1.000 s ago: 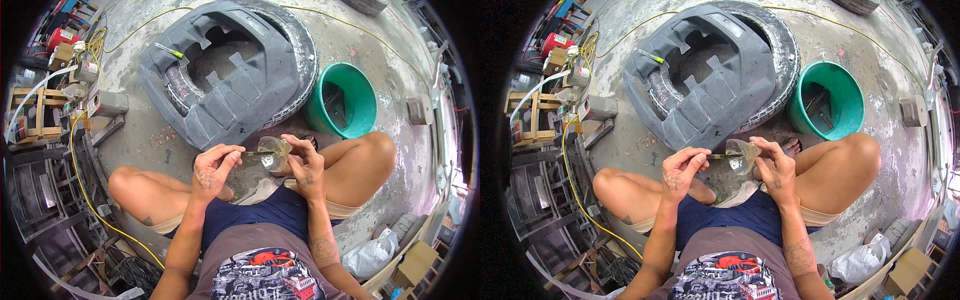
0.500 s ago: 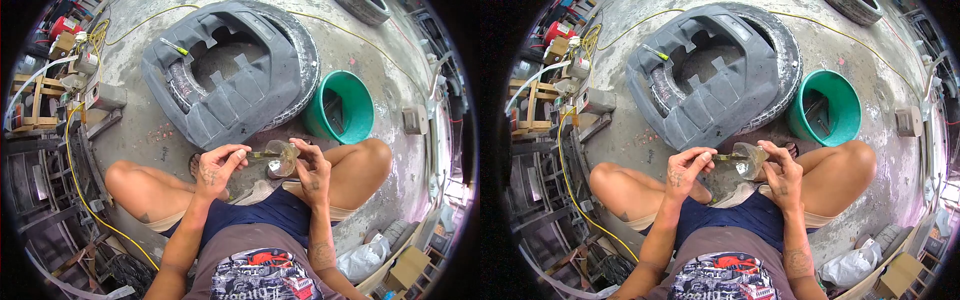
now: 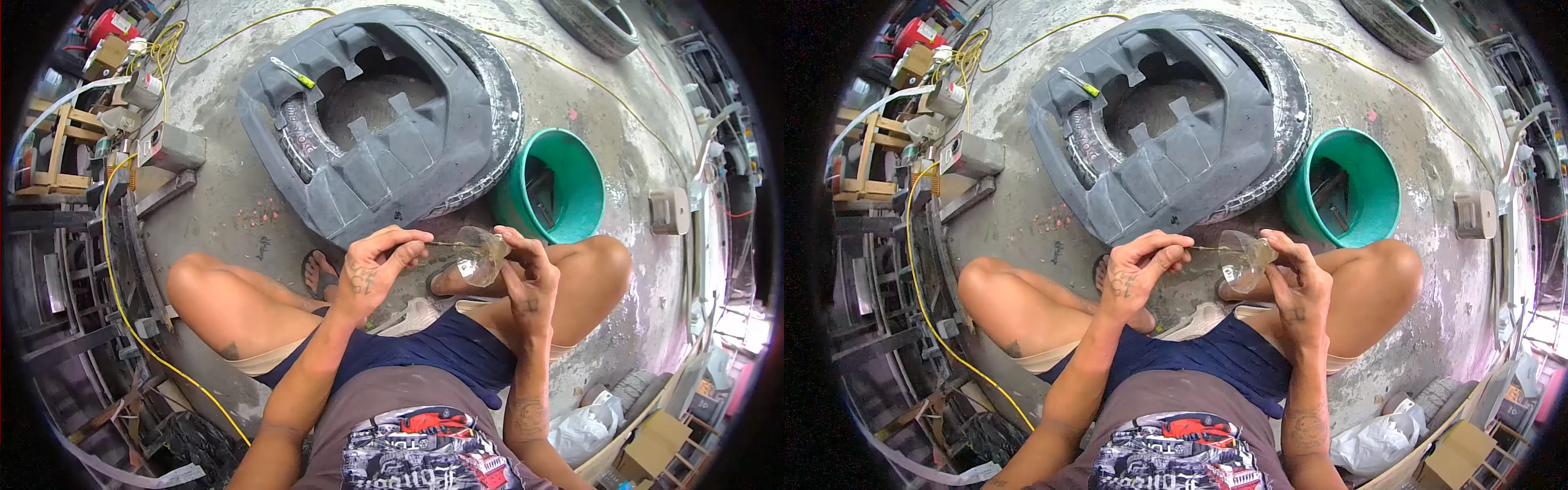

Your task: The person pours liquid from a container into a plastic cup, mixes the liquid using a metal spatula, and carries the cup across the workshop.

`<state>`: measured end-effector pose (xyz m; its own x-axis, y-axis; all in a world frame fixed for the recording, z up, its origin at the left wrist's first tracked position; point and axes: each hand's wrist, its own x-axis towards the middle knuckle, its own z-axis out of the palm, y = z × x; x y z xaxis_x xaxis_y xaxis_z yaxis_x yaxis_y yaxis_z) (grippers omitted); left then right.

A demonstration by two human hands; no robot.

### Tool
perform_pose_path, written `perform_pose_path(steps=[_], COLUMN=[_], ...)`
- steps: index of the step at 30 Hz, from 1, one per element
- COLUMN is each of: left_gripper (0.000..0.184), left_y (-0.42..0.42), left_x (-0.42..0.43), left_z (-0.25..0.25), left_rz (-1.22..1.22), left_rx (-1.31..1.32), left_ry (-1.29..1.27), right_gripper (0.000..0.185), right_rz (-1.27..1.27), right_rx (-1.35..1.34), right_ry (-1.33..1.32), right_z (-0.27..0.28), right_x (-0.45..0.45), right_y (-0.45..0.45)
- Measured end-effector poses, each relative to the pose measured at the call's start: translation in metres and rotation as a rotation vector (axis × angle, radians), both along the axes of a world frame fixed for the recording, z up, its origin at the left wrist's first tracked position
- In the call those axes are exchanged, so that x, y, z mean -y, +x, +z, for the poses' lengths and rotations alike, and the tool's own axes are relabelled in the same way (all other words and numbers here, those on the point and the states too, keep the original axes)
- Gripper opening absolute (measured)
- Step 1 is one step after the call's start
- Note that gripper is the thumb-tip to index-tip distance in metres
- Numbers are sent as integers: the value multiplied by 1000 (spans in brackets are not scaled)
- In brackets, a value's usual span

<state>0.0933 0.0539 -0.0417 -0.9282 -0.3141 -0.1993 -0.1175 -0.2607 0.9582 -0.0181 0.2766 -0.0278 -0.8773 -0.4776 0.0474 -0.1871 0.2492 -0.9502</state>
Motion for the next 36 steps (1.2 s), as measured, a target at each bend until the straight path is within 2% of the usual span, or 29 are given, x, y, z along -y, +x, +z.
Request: perform_pose_path(steps=[4,7,11,15,17,19,24,26,33,36], left_gripper=[16,15,14,15,15,15,16,16,15,15], left_y=[2,1,-5,-2,-4,-8,-8,-5,-9,-4], left_x=[3,3,0,3,4,1,1,3,1,5], left_z=[-10,-8,-10,-18,-17,-15,-22,-22,-18,-20], left_rz=[-79,-23,-14,-95,-34,-30,-100,-123,-81,-116], left_rx=[-48,-47,-44,-76,-95,-98,-109,-73,-84,-62], left_ry=[-121,-36,-48,-60,45,26,-11,0,53,-2], right_gripper=[40,40,40,41,47,49,54,53,54,53], right_rz=[10,31,17,35,48,53,63,107,124,151], right_rx=[-7,6,72,69,98,99,78,-7,-41,-74], right_ry=[37,38,43,78,100,80,108,177,169,210], right_z=[3,0,5,12,12,13,18,19,22,23], right_x=[-6,-8,-6,-9,-8,-6,-8,-8,-5,-9], right_y=[-6,-7,-8,-11,-11,-11,-13,-13,-12,-12])
